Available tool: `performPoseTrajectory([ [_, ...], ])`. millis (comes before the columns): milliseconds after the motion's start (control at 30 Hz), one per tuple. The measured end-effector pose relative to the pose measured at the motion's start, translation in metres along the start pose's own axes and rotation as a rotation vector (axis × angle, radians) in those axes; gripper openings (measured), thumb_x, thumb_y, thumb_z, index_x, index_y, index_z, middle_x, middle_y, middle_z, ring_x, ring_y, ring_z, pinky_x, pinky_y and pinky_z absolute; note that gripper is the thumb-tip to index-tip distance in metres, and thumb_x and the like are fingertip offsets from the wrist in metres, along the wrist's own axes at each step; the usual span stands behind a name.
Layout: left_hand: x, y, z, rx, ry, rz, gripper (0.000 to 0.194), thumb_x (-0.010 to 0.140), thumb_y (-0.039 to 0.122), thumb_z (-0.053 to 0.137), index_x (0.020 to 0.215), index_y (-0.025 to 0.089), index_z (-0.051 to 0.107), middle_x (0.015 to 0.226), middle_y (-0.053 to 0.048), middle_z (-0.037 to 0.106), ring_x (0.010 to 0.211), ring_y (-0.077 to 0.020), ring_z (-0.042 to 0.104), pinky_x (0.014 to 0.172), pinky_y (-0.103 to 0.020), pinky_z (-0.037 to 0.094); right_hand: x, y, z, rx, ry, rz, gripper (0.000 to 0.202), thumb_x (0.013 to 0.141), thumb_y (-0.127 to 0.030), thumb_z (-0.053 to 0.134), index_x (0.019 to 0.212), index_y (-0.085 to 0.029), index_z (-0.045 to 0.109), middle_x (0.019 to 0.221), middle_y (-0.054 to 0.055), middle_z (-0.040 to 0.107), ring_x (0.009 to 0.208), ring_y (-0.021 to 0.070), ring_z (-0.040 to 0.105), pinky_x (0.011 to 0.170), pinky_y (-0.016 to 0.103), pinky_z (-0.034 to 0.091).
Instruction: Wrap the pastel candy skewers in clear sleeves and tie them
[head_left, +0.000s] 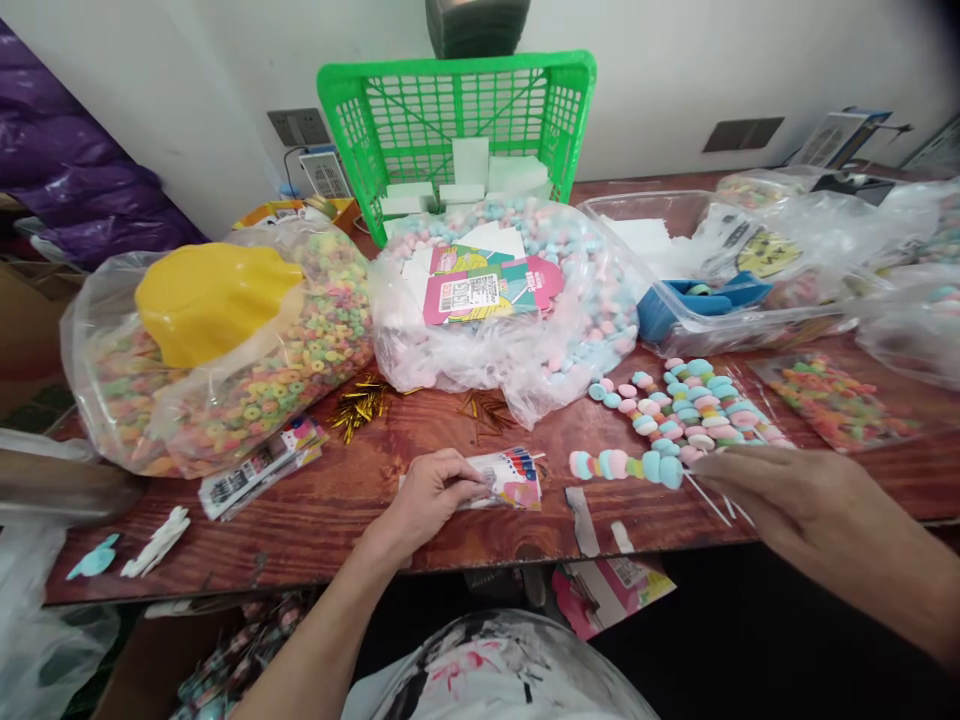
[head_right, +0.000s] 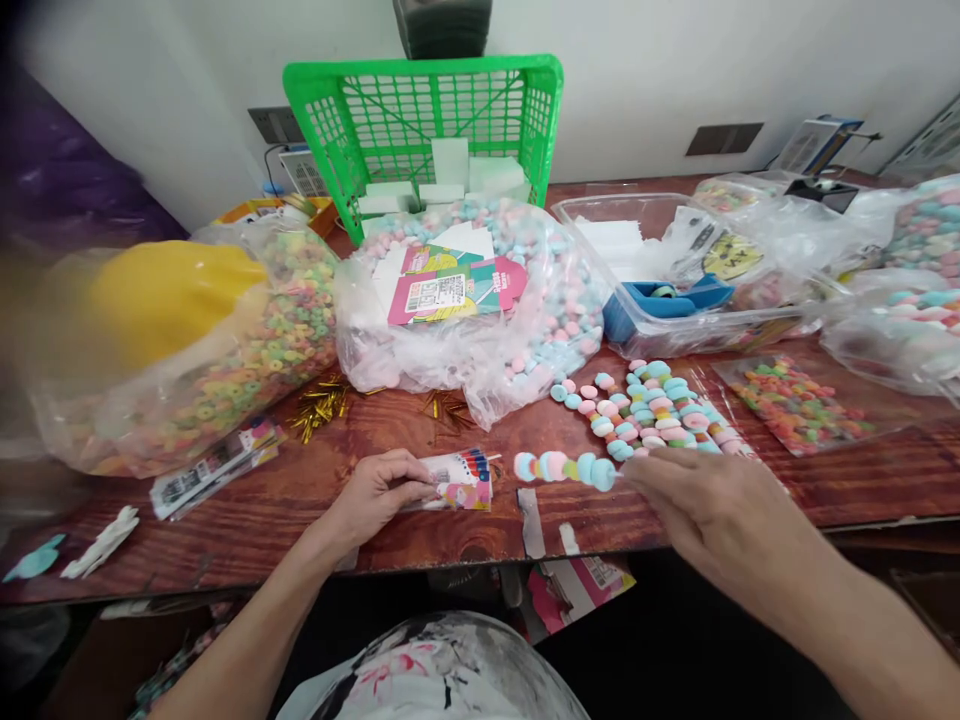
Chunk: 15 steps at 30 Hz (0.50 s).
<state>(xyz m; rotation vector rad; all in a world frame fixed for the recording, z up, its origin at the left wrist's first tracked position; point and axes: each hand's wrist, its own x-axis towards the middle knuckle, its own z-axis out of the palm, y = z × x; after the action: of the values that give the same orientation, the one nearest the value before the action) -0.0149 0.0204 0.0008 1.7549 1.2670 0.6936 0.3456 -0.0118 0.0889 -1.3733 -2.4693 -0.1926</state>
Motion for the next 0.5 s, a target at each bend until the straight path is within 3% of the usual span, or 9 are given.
performPoseTrajectory([
  [67, 0.000, 0.000, -0.001, -0.012, -0.003, -0.006, 0.009, 0.077, 0.022, 0.068, 0.078, 0.018, 0.076, 0.076, -0.002, 0.066, 0.071, -0.0136, 0.060, 0.067, -0.024, 0.041, -0.008, -0.017, 0.007, 0.188, 0.076, -0.045, 0.025, 0.089, -0.010, 0.044, 0.100, -0.023, 0.063, 0.088, 0.002, 0.072, 0.076, 0.0125, 0.069, 0.066, 0.020, 0.052],
  [200, 0.000, -0.002, -0.002, -0.015, -0.011, -0.006, 0.010, 0.078, 0.025, 0.068, 0.078, 0.018, 0.076, 0.075, -0.002, 0.066, 0.070, -0.0136, 0.059, 0.067, -0.024, 0.041, -0.018, -0.048, 0.030, 0.368, 0.182, 0.010, 0.022, 0.089, -0.010, 0.049, 0.103, -0.021, 0.061, 0.082, 0.001, 0.071, 0.071, 0.0122, 0.068, 0.064, 0.018, 0.054],
  [333, 0.000, -0.004, -0.001, -0.018, -0.003, 0.003, 0.011, 0.078, 0.024, 0.069, 0.079, 0.018, 0.077, 0.075, -0.003, 0.066, 0.071, -0.0138, 0.060, 0.068, -0.024, 0.041, -0.023, -0.062, 0.045, 0.371, 0.223, 0.033, 0.025, 0.088, -0.008, 0.049, 0.106, -0.021, 0.061, 0.083, 0.001, 0.070, 0.071, 0.0128, 0.068, 0.062, 0.020, 0.053],
  [500, 0.000, -0.004, 0.000, 0.003, -0.004, 0.010, 0.011, 0.079, 0.025, 0.068, 0.076, 0.018, 0.076, 0.072, -0.002, 0.065, 0.069, -0.0126, 0.058, 0.066, -0.023, 0.041, -0.033, -0.069, 0.042, 0.320, 0.336, 0.068, 0.031, 0.086, -0.006, 0.051, 0.110, -0.022, 0.062, 0.090, 0.003, 0.070, 0.078, 0.0152, 0.068, 0.070, 0.023, 0.054],
])
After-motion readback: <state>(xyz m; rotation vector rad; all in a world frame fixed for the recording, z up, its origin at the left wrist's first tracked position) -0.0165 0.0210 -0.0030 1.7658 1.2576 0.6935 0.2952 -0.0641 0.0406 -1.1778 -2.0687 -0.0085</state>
